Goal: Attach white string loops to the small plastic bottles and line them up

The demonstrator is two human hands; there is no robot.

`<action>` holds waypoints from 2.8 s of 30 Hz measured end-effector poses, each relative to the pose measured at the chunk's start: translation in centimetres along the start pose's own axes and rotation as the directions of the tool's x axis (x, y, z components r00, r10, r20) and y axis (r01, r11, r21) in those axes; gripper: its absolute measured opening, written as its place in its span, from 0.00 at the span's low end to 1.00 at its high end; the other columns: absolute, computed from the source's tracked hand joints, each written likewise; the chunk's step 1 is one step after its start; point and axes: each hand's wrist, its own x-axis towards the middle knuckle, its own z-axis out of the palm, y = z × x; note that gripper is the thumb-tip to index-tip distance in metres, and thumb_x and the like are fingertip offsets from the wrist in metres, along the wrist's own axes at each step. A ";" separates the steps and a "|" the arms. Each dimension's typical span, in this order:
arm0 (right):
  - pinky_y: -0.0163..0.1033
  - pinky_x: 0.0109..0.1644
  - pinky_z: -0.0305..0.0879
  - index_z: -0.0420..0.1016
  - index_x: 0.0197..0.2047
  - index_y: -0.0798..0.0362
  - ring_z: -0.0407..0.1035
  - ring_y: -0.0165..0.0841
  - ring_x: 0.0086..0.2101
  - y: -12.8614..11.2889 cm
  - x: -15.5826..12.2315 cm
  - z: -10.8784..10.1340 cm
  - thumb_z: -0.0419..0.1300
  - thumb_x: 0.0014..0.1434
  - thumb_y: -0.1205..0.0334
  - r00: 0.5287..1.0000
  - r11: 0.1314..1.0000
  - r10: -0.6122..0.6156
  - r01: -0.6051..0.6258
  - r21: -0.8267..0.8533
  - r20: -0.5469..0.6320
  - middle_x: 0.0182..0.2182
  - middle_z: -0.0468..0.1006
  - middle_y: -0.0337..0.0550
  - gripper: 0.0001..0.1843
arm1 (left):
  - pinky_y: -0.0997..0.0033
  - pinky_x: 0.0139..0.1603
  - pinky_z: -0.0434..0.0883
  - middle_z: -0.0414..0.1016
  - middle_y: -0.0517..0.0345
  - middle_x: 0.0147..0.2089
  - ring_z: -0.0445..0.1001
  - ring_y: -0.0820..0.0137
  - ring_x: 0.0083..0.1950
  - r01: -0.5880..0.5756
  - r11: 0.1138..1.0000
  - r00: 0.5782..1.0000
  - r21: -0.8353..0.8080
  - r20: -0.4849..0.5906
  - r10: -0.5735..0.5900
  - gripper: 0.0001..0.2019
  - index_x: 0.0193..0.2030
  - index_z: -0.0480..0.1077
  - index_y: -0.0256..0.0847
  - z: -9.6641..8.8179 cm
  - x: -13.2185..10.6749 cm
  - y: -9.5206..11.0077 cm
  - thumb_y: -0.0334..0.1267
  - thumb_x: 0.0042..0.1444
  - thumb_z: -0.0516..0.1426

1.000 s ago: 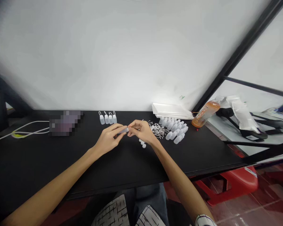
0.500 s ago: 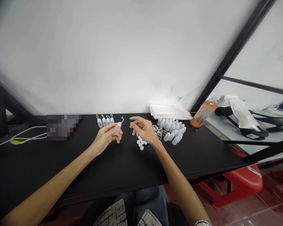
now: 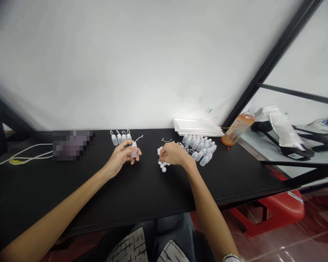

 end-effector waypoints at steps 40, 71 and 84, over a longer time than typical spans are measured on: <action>0.33 0.28 0.66 0.77 0.43 0.54 0.69 0.27 0.21 -4.6 1.3 3.8 0.59 0.59 0.57 0.923 0.764 -0.041 0.276 0.583 -0.384 0.29 0.79 0.41 0.12 | 0.78 0.22 0.47 0.60 0.62 0.27 0.53 0.77 0.23 0.124 0.979 0.991 0.164 0.030 -0.130 0.16 0.33 0.67 0.39 0.3 0.1 -0.6 0.50 0.59 0.50; 0.35 0.27 0.72 0.78 0.38 0.56 0.71 0.28 0.21 -4.2 1.8 4.6 0.63 0.53 0.56 0.962 0.688 0.014 0.190 0.700 -0.274 0.27 0.76 0.40 0.12 | 0.78 0.18 0.50 0.61 0.62 0.22 0.56 0.76 0.21 0.202 0.966 0.979 0.164 -0.069 -0.193 0.11 0.30 0.70 0.38 0.1 0.2 -0.9 0.45 0.52 0.55; 0.38 0.30 0.73 0.78 0.41 0.59 0.71 0.30 0.21 -4.1 1.6 4.1 0.64 0.54 0.53 0.977 0.592 -0.066 0.201 0.780 -0.202 0.20 0.74 0.37 0.17 | 0.77 0.16 0.49 0.55 0.66 0.16 0.53 0.78 0.15 0.069 0.951 0.989 0.303 -0.149 -0.024 0.13 0.29 0.69 0.39 0.4 -0.2 -0.6 0.46 0.56 0.55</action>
